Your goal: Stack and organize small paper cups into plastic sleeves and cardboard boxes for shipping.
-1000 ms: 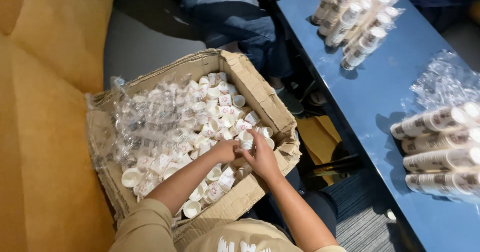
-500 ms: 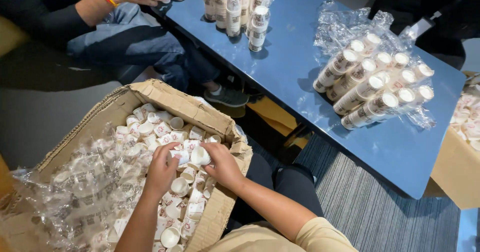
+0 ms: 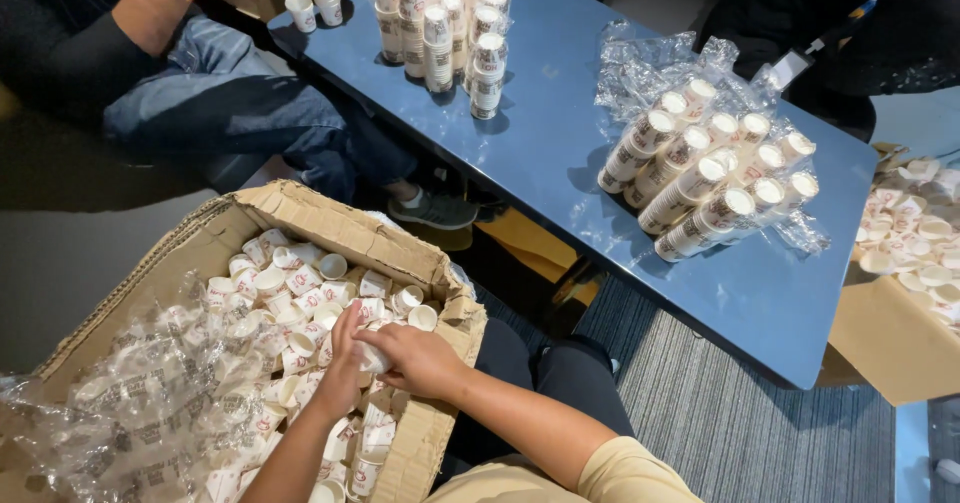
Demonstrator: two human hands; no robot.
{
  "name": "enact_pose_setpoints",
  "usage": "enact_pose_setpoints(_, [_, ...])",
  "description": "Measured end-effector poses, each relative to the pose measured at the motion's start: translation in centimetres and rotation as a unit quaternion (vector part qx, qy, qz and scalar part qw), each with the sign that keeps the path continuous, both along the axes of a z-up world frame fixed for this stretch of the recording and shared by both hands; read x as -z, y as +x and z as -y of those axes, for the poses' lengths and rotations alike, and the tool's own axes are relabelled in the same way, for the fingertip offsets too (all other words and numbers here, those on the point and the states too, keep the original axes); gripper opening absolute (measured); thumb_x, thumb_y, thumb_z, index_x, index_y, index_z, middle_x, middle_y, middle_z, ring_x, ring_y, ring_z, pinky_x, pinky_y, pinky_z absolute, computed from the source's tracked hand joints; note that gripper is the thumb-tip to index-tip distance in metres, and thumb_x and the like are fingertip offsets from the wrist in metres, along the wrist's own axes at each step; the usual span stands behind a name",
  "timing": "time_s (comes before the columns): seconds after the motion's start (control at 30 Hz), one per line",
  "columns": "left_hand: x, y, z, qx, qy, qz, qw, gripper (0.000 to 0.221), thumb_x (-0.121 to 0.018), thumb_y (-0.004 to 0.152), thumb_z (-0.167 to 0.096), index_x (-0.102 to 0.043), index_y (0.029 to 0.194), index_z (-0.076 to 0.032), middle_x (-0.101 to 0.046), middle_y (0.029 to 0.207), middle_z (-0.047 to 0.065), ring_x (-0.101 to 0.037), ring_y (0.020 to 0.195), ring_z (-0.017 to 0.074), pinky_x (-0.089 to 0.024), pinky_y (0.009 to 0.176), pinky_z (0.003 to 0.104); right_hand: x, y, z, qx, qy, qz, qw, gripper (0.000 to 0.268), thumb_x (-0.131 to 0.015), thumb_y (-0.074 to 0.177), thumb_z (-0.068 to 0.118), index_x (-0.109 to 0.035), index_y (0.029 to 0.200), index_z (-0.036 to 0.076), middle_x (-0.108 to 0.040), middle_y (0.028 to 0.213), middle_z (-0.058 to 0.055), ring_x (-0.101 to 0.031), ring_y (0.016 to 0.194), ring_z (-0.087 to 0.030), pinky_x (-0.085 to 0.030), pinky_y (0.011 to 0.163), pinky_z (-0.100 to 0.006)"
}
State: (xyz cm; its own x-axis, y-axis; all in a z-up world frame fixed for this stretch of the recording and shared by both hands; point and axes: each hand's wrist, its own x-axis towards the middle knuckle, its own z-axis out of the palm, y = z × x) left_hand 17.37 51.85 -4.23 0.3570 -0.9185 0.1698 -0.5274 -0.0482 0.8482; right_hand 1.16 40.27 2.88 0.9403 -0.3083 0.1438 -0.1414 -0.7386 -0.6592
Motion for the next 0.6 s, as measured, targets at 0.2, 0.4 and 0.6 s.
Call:
enact_pose_setpoints(0.2, [8.7, 4.2, -0.4, -0.067, 0.168, -0.146, 0.973, 0.055, -0.060, 0.093, -0.027, -0.051, 0.143, -0.008, -0.066, 0.135, 0.012, -0.063, 0.127, 0.0270, -0.049, 0.109, 0.040, 1.1, 0.1, 0.0, 0.040, -0.036, 0.067, 0.996, 0.061, -0.080, 0.082, 0.025, -0.056, 0.136, 0.013, -0.063, 0.120, -0.013, -0.065, 0.106, -0.035, -0.055, 0.081, -0.044])
enact_pose_setpoints(0.4, [5.0, 0.5, -1.5, 0.057, 0.359, 0.226, 0.904, 0.050, -0.080, 0.078, -0.038, -0.067, 0.122, -0.018, -0.060, 0.132, 0.003, -0.051, 0.130, 0.0291, -0.042, 0.113, 0.040, 1.5, 0.1, -0.2, 0.047, -0.002, 0.053, 0.997, 0.064, -0.077, 0.083, 0.026, -0.054, 0.141, 0.014, -0.063, 0.126, -0.013, -0.065, 0.109, -0.034, -0.055, 0.085, -0.043])
enact_pose_setpoints(0.6, [-0.9, -0.5, -1.6, 0.258, 0.445, 0.213, 0.831, 0.046, -0.075, 0.085, -0.029, -0.064, 0.129, -0.022, -0.054, 0.145, -0.002, -0.030, 0.147, 0.0348, -0.023, 0.124, 0.043, 2.0, 0.0, -0.1, 0.040, -0.009, 0.043, 0.998, 0.067, -0.077, 0.082, 0.025, -0.053, 0.144, 0.014, -0.062, 0.129, -0.015, -0.064, 0.112, -0.035, -0.055, 0.087, -0.043])
